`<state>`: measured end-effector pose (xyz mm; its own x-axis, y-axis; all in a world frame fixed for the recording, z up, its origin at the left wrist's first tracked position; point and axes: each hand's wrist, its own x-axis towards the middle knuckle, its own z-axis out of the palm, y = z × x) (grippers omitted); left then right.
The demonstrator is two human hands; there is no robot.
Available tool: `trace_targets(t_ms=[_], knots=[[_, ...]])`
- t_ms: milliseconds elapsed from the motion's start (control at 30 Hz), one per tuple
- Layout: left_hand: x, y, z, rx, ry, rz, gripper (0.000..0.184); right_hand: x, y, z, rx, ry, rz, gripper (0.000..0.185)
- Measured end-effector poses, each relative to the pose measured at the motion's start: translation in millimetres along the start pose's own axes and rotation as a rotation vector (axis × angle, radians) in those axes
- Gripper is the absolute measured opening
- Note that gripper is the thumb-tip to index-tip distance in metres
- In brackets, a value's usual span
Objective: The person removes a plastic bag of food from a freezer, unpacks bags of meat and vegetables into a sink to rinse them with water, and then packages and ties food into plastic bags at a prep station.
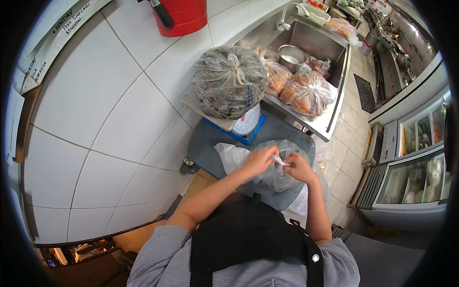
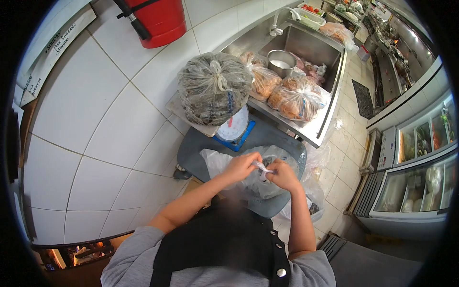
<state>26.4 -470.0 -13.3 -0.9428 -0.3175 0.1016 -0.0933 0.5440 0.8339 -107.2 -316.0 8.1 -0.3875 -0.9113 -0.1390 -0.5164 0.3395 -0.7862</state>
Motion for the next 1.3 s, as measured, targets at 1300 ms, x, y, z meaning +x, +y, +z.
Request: trace_targets(t_ms=[1300], knots=[[-16, 27, -10, 0.248, 0.083, 0.114, 0.019, 16, 33, -102, -0.126, 0.945, 0.021, 0.005]])
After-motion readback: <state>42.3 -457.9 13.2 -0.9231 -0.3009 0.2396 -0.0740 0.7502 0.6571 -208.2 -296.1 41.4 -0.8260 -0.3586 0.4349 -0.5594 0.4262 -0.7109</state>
